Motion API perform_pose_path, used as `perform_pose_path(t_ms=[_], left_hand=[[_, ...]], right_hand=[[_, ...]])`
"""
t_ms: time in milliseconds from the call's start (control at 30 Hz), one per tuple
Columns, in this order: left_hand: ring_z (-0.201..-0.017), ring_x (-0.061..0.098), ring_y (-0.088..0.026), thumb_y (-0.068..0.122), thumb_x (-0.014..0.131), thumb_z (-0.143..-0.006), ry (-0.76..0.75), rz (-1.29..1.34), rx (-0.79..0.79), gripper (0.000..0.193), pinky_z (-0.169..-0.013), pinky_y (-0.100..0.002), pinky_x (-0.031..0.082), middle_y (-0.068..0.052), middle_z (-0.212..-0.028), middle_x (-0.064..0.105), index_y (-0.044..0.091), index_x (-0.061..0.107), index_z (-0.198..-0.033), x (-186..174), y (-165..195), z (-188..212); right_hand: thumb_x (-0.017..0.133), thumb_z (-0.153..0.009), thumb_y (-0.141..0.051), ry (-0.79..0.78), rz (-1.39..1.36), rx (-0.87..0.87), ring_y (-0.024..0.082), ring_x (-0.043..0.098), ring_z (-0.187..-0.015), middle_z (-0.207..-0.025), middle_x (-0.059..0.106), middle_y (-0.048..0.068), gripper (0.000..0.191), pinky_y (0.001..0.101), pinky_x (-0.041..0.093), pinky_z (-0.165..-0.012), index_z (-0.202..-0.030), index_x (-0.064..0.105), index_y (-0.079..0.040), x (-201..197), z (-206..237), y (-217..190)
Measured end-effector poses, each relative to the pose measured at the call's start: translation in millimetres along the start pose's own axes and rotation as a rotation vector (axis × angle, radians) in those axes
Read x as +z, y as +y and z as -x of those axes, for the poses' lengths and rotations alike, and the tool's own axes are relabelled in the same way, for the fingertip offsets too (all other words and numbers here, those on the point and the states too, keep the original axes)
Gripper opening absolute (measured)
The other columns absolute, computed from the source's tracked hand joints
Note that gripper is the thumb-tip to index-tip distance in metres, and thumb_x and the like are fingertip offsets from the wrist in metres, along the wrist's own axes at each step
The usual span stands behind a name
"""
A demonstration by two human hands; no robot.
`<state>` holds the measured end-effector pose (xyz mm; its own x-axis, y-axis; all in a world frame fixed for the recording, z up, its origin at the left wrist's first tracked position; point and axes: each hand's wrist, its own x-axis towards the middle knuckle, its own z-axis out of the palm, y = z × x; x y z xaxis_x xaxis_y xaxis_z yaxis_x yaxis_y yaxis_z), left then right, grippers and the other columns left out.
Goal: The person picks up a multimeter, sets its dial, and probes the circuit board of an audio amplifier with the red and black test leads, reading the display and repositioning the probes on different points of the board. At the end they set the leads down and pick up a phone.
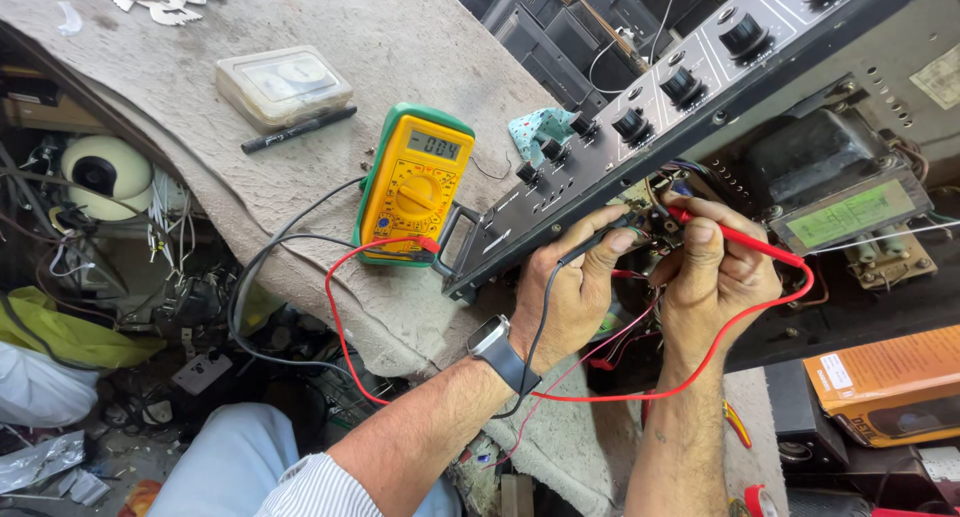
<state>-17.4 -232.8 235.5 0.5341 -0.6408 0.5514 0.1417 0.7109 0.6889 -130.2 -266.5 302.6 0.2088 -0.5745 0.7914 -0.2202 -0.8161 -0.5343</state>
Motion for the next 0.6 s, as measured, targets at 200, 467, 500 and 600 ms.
perform_pose_path(t_ms=[200,467,500,600], left_hand=[[-0.101,0.078,-0.024,0.030,0.057,-0.110,-0.022,0.015,0.013,0.033,-0.083,-0.031,0.060,-0.014,-0.108,0.077,0.005,0.066,-0.129,-2,1,-1],[-0.106,0.077,-0.028,0.031,0.058,-0.109,-0.005,-0.032,0.051,0.033,-0.085,-0.033,0.060,-0.015,-0.112,0.076,0.005,0.066,-0.129,-3,0,-1],[-0.105,0.077,-0.028,0.032,0.058,-0.109,-0.007,-0.030,0.043,0.034,-0.085,-0.033,0.060,-0.015,-0.112,0.076,0.006,0.066,-0.129,-3,1,-1],[-0.104,0.077,-0.028,0.032,0.059,-0.108,-0.010,-0.031,0.028,0.034,-0.084,-0.033,0.061,-0.015,-0.111,0.076,0.006,0.066,-0.129,-5,1,0]], right_hand=[[0.066,-0.115,-0.033,0.178,0.034,-0.243,0.012,0.062,-0.059,-0.111,0.076,0.019,0.037,0.0205,0.048,-0.050,-0.121,0.064,0.003,-6,7,-8],[0.072,-0.117,-0.018,0.012,0.480,-0.412,0.014,0.066,-0.081,-0.101,0.071,0.010,0.022,0.0230,0.051,-0.072,-0.117,0.074,0.003,-2,16,-12],[0.073,-0.115,-0.017,0.027,0.459,-0.357,0.012,0.064,-0.076,-0.098,0.069,0.009,0.020,0.0210,0.049,-0.067,-0.118,0.074,0.003,0,16,-10],[0.075,-0.116,-0.013,0.065,0.486,-0.330,0.010,0.064,-0.075,-0.099,0.070,0.010,0.017,0.0195,0.049,-0.065,-0.119,0.074,0.004,1,14,-7]])
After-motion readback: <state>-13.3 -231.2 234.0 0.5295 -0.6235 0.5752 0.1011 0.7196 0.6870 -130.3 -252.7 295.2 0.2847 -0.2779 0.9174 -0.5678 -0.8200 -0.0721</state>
